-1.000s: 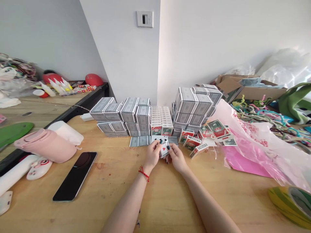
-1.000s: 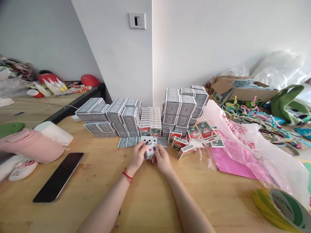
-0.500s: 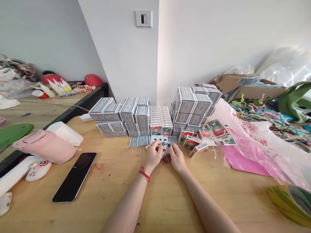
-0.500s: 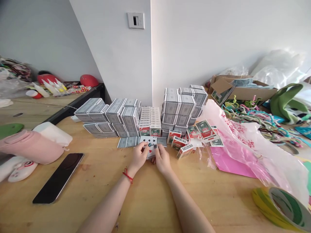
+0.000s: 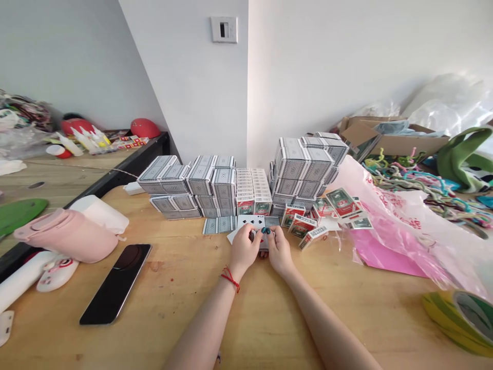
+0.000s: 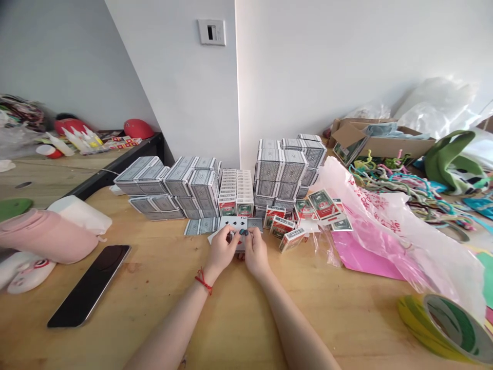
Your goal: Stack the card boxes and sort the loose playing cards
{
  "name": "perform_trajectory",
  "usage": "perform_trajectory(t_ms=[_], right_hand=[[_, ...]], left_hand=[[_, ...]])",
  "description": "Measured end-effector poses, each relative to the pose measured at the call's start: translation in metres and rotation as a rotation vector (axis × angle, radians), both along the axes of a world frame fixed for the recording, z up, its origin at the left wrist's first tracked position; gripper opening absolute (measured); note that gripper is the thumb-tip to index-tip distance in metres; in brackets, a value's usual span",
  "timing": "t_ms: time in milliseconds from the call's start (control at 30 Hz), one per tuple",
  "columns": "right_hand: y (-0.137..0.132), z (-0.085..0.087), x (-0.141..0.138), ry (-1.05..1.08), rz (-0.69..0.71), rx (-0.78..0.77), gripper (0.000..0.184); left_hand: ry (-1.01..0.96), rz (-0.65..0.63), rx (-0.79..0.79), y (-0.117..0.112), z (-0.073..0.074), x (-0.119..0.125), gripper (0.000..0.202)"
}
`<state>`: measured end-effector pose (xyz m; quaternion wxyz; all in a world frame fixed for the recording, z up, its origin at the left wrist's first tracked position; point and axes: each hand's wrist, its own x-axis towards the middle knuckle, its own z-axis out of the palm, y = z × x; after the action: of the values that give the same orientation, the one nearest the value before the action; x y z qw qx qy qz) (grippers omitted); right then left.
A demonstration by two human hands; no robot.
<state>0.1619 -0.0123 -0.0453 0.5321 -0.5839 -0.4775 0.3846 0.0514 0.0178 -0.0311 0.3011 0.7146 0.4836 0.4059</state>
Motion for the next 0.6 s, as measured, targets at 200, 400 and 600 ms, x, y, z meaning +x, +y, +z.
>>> perform_trajectory(t_ms=[200,400,600], right_hand=[[0.0003,-0.0019,-0.0005,-0.003,0.001,-0.013,0.024],[-0.0007,-0.0023,-0.0016,-0.050,0.011,0.008,0.025],[-0.0028,0.0039,-0.0016,-0.036,0.008,-0.003,0.025]], left_hand=[[0.004,0.052,0.023,0.0007,-0.0039,0.0026,0.017],[-0.003,0.096,0.021,0.0027,-0.0088,0.0032,0.021],[-0.079,0.059,-0.005,0.0038,-0.0061,0.0007,0.022]])
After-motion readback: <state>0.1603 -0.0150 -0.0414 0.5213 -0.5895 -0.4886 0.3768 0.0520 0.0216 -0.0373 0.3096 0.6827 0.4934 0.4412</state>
